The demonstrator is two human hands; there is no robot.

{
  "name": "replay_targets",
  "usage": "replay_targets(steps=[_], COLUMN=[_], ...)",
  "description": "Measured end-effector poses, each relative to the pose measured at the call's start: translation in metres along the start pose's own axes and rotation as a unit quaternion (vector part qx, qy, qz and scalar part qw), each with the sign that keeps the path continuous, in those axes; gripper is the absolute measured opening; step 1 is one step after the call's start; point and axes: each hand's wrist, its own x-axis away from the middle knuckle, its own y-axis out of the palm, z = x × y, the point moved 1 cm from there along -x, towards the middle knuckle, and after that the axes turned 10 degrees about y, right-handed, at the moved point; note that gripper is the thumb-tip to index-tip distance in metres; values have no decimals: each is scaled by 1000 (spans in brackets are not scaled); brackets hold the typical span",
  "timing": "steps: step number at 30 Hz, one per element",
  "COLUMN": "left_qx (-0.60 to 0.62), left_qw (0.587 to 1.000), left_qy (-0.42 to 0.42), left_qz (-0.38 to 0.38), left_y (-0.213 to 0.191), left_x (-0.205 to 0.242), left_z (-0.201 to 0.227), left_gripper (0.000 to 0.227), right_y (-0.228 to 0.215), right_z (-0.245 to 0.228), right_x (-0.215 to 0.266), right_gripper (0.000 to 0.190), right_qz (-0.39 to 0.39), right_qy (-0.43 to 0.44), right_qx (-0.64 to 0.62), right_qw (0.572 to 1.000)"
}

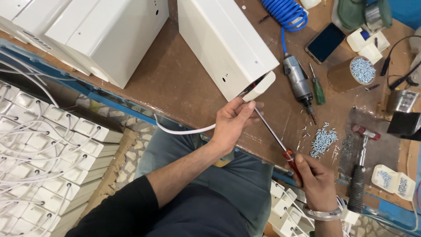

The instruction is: The person holds a white plastic enclosure on the workbench and drives screws into its side using a red-handled screwdriver, steadying the box with the other hand. They reposition the enclosure and continue screwing, then pick up a pneumatic screwdriver to drive a screw into the enclosure.

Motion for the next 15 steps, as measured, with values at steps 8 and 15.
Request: replay_targets(steps=[8,15], left_qx=[47,31], left_qw=[998,998], left_qy=[-15,-53], left_qz=[-29,-12], left_y=[-3,-11], left_x=[2,2], left_z=[15,11], left_gripper=[40,37], right_y=[-2,4], right_z=[12,28], right_x=[14,16], right_gripper=[36,36], right_qz=[1,-12], right_qy=[16,37], right_qx=[-56,-136], right_qw=[998,990])
